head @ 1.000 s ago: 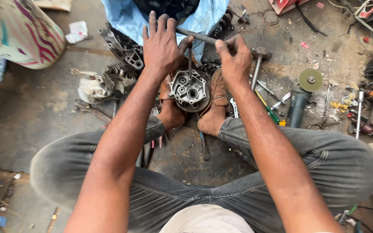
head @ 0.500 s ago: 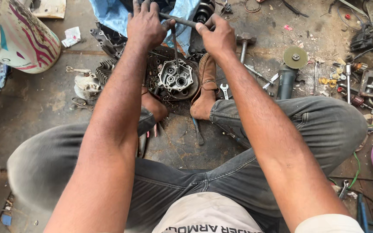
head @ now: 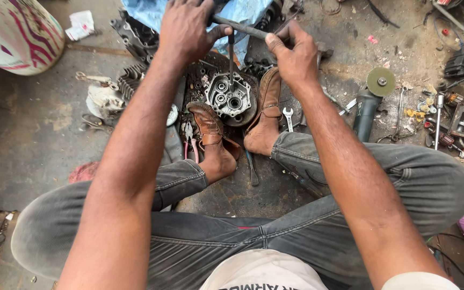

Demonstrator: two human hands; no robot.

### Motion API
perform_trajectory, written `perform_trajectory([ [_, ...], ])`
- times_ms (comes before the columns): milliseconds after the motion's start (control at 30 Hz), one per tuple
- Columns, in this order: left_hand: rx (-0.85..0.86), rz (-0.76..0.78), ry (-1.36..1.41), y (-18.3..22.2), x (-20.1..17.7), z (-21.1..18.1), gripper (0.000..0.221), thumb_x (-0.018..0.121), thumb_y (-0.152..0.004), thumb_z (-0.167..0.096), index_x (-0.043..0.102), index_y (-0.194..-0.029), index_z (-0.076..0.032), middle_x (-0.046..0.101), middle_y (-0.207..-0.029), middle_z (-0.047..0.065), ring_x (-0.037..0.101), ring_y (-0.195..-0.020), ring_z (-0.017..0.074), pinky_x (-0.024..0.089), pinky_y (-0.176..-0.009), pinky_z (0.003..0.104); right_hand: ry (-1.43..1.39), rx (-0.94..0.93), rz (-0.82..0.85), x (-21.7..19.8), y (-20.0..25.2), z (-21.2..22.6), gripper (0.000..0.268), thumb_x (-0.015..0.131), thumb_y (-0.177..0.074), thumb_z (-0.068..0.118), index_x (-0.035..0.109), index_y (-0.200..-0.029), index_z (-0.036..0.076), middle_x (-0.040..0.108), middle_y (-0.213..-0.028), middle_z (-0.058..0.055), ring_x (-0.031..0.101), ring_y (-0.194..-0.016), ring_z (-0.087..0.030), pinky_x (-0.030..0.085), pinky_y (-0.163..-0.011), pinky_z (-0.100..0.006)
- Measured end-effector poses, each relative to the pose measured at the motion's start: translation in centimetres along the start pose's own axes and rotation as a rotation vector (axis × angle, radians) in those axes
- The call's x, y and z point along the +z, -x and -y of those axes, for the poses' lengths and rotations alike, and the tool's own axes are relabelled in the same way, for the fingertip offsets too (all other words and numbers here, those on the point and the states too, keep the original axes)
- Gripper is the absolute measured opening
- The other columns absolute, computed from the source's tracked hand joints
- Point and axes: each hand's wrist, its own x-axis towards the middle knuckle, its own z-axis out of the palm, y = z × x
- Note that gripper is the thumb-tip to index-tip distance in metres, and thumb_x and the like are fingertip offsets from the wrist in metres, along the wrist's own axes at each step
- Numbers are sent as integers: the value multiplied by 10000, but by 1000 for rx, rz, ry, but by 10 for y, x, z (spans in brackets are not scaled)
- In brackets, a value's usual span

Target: The person disassembles and reassembles internal engine components using a hammer, pliers, and various wrenches while working on the ground.

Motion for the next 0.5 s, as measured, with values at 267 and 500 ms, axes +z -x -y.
perform_trajectory([
  [267, -56, -252, 79, 33, -3, 4, 604, 628, -1019, -682, 651, -1042, -79, 703, -950, 124, 655, -893, 325, 461, -778, 492, -290, -56, 28, 16, -35, -9, 138, 700, -1030, 193, 631, -938, 117, 737, -860, -18, 716, -769, -111, 617, -681, -287],
  [500, -261, -233, 62, 58, -13, -47, 281, 610, -1062, -309, 606, -953, -50, 679, -683, 123, 671, -545, 288, 501, -468, 434, -475, 1, -46, 48, -91, -32, 42, 746, -1014, 67, 738, -1021, 27, 742, -856, -57, 711, -726, -153, 597, -647, -318],
])
